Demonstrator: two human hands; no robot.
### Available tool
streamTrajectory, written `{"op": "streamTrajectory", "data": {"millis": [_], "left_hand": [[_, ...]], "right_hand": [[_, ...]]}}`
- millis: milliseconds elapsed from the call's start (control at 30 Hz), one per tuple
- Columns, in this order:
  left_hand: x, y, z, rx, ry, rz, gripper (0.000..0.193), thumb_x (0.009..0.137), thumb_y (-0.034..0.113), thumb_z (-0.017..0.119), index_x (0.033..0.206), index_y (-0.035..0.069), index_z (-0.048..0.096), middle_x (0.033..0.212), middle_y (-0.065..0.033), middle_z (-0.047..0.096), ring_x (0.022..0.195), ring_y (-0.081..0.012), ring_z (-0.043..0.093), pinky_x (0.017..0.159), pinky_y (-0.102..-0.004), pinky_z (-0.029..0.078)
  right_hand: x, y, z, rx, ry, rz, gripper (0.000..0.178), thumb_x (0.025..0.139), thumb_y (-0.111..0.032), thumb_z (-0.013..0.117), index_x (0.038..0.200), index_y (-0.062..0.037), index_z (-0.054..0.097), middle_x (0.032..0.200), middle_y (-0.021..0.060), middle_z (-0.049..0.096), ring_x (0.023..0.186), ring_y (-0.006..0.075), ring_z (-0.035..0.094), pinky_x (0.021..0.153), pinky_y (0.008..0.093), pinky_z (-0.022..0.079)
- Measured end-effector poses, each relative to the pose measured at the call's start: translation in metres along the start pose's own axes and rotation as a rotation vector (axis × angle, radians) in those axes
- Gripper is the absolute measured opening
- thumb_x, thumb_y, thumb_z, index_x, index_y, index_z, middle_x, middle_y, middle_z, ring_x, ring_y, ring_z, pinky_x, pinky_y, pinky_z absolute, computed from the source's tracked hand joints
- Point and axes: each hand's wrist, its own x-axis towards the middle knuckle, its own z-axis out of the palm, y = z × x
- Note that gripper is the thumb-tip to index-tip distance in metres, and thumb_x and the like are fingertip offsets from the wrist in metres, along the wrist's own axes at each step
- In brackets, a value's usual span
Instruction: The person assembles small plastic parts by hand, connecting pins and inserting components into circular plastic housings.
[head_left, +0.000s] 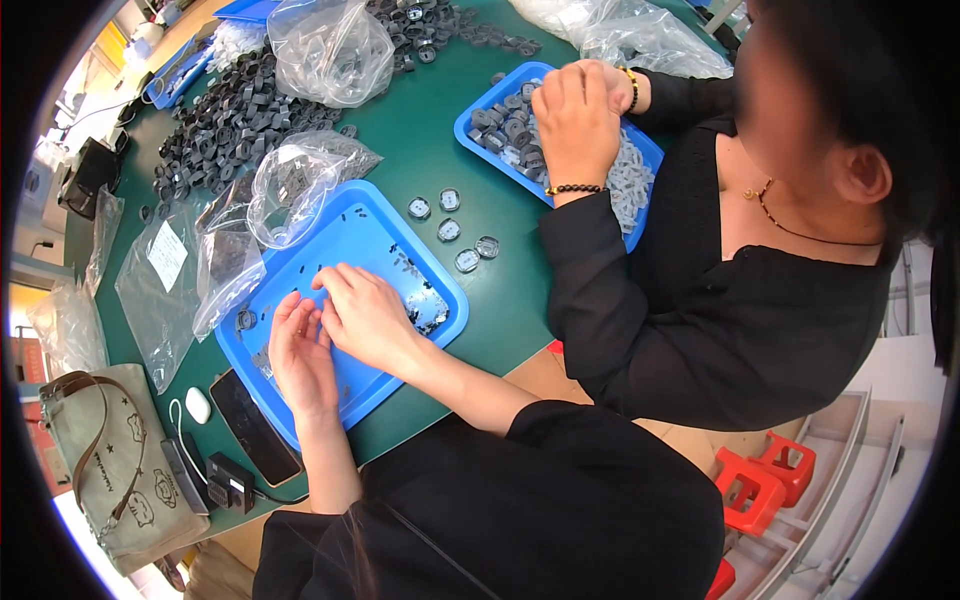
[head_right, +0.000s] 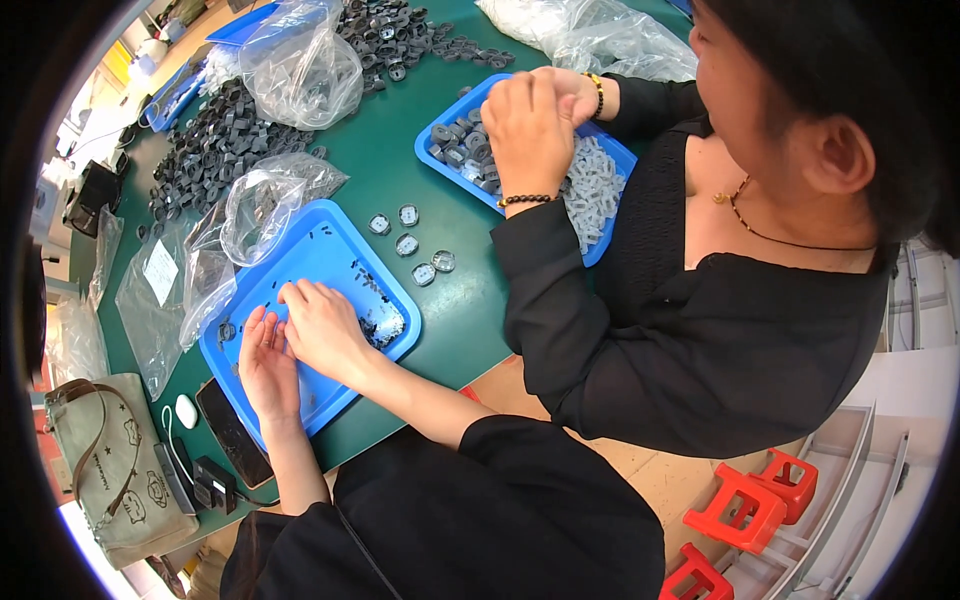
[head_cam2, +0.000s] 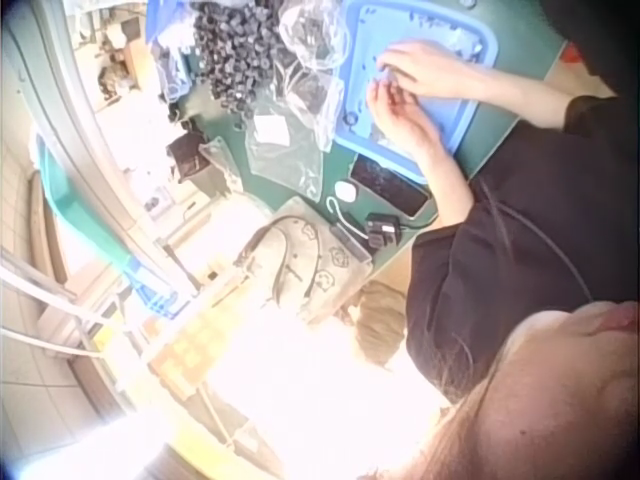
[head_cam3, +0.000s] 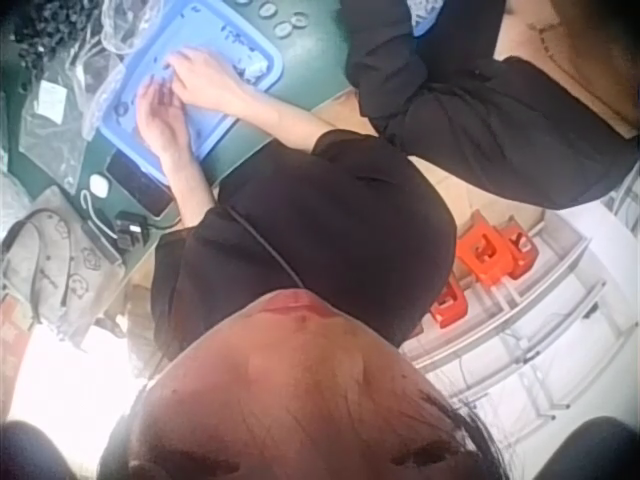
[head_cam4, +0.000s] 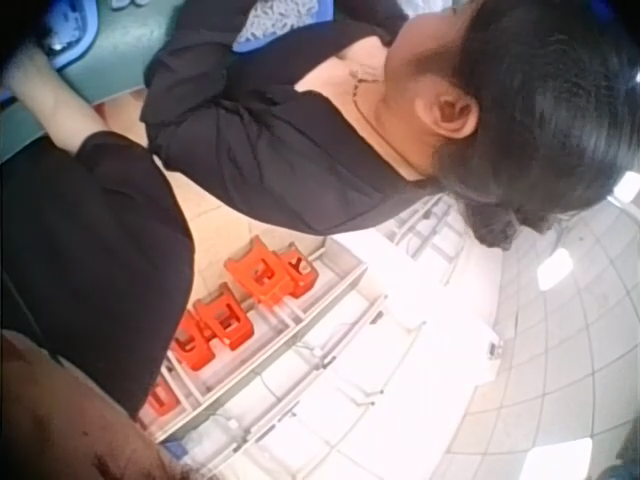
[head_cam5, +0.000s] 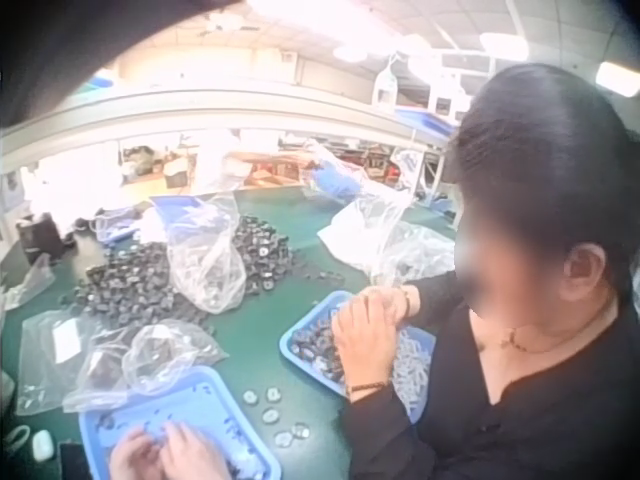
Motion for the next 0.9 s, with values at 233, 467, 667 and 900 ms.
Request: {"op": "streamTrajectory", "data": {"millis": [233,467,667,900], "left_hand": [[-0.001,0.001,0.001,-0.003,-0.007,0.005,0.031,0.093,0.015,0.058,0.12,0.001,0.054,0.106,-0.0084,0.063,0.098,-0.016,0.057,0.091,-0.0306,0.046],[0.0,0.0,0.0,-0.016,-0.007,0.001,0.031,0.092,0.015,0.059,0.119,0.0,0.054,0.106,-0.0083,0.063,0.099,-0.0161,0.058,0.091,-0.0309,0.046],[0.001,0.0,-0.007,-0.029,-0.063,0.006,0.034,0.094,0.016,0.057,0.122,-0.002,0.053,0.111,-0.0096,0.061,0.106,-0.0179,0.058,0.097,-0.0322,0.045],[0.002,-0.003,-0.008,-0.021,-0.06,-0.004,0.033,0.093,0.016,0.058,0.122,0.0,0.054,0.111,-0.0091,0.062,0.105,-0.0177,0.058,0.096,-0.0326,0.045]], "right_hand": [[0.0,-0.001,-0.001,-0.009,0.035,-0.022,0.016,0.083,-0.005,0.057,0.099,-0.0032,0.057,0.093,0.0133,0.062,0.087,0.0351,0.062,0.076,0.0456,0.05],[0.0,0.0,0.0,-0.014,0.006,-0.014,0.022,0.078,-0.006,0.061,0.098,-0.0038,0.055,0.095,0.0123,0.06,0.089,0.0331,0.06,0.078,0.0447,0.048],[0.001,-0.003,-0.002,-0.006,0.0,-0.014,0.021,0.078,-0.006,0.061,0.099,-0.0039,0.055,0.095,0.0124,0.06,0.089,0.0331,0.06,0.078,0.0447,0.048],[0.001,-0.001,-0.004,-0.008,-0.011,0.002,0.02,0.079,-0.006,0.06,0.099,-0.0038,0.055,0.095,0.0127,0.061,0.09,0.0334,0.06,0.079,0.0454,0.048]]}}
